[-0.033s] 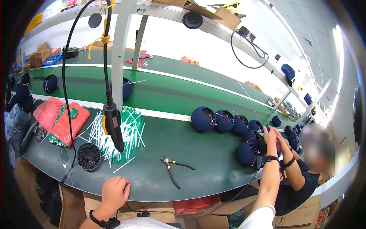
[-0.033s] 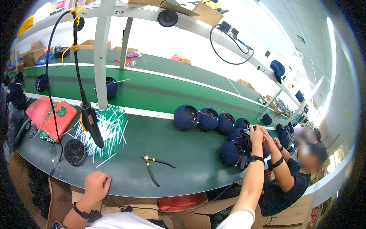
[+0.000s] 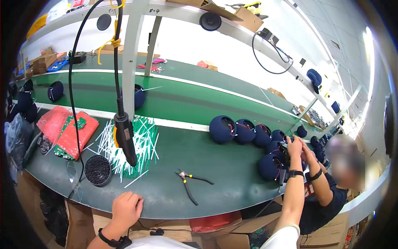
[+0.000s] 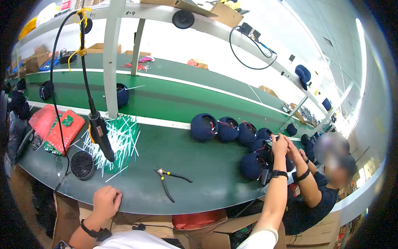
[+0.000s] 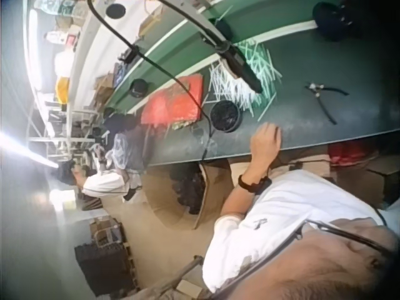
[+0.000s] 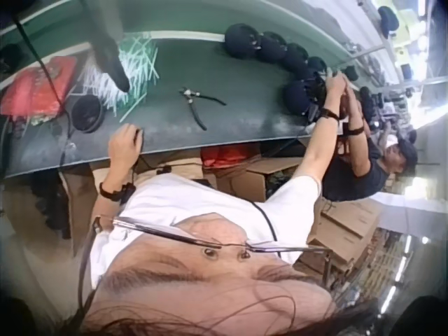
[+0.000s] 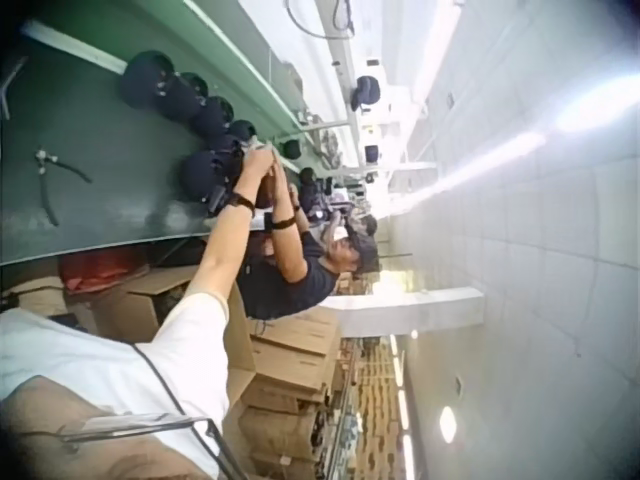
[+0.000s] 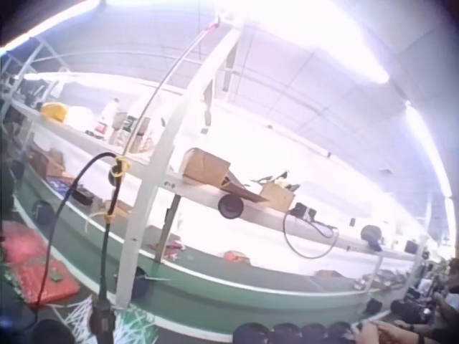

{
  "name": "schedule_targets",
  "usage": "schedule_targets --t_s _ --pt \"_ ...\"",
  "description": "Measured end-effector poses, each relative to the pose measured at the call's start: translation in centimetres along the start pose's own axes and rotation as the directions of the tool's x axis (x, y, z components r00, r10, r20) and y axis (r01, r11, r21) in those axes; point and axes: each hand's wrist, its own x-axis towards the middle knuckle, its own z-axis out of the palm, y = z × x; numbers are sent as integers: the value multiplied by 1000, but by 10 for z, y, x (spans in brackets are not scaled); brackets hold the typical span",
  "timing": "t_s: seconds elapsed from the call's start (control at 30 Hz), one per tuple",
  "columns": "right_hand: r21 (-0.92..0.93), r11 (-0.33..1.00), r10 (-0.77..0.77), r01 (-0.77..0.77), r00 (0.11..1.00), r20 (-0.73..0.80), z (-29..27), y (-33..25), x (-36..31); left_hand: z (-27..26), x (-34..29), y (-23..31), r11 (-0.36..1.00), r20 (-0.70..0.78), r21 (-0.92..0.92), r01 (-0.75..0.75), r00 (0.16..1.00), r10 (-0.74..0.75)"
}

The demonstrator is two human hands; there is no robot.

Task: The recorder is assembling electronic components by inserting circuit boards into blue housings and trimming cable ties at a factory workbench.

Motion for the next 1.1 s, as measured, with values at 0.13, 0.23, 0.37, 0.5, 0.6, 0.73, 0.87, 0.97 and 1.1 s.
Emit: schedule_targets --t_s 0.13,0.23,0.37,0.5,0.6,0.73,0.87,0.97,1.1 --pt "195 932 -278 305 948 -153 -40 -107 -62 -2 -1 -2 999 39 42 6 999 -8" --pt "733 667 -343 133 928 144 -61 -197 -156 -3 -1 -5 999 16 -23 -45 999 45" --pt "687 723 -446 -75 709 546 -49 -279 -257 -5 -3 -6 998 32 -16 -60 998 61" --pt "620 782 -404 -68 702 587 -5 -300 -280 -8 -5 -10 993 9 -47 -112 994 113" --pt "632 684 -357 -364 588 726 14 -290 -273 -11 -10 -14 989 16 -73 -125 992 127" --pt "601 600 -304 -528 545 782 20 -289 -270 -12 -15 -24 986 18 -98 -138 990 140" --pt "623 613 -314 -486 574 757 17 -297 -271 -10 -20 -31 965 14 -171 -199 979 204" --pt "503 794 -248 -341 574 781 10 -308 -263 -11 -23 -33 957 28 -193 -215 974 224" --pt "606 767 -577 213 642 505 6 -375 -231 -10 -23 -33 955 54 -197 -221 970 236"
